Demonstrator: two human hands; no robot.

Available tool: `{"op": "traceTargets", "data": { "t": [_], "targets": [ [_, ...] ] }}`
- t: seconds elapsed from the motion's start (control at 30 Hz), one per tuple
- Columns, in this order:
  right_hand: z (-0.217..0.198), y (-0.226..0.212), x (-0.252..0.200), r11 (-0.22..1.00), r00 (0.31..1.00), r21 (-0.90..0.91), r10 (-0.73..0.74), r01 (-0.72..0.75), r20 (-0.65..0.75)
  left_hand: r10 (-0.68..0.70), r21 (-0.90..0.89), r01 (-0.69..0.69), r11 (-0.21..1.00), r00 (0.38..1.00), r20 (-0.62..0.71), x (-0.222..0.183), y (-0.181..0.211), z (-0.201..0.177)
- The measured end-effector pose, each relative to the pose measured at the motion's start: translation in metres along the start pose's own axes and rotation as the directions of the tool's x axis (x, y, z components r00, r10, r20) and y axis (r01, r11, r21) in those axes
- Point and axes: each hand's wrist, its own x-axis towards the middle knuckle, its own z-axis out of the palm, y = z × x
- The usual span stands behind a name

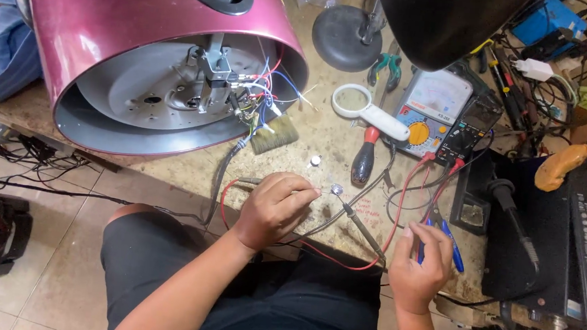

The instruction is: Soldering electrical wires and components inside a disassembled pink appliance on a repair workbench.

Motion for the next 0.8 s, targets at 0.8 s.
{"op": "traceTargets", "data": {
  "t": [0.8],
  "targets": [
    [-0.0006,0.0029,-0.0021,1.0,0.998,-0.031,0.0,0.002,0.058,-0.017,0.0,0.017,1.0,1.0,-0.005,-0.0003,0.0019,-0.0001]
  ]
}}
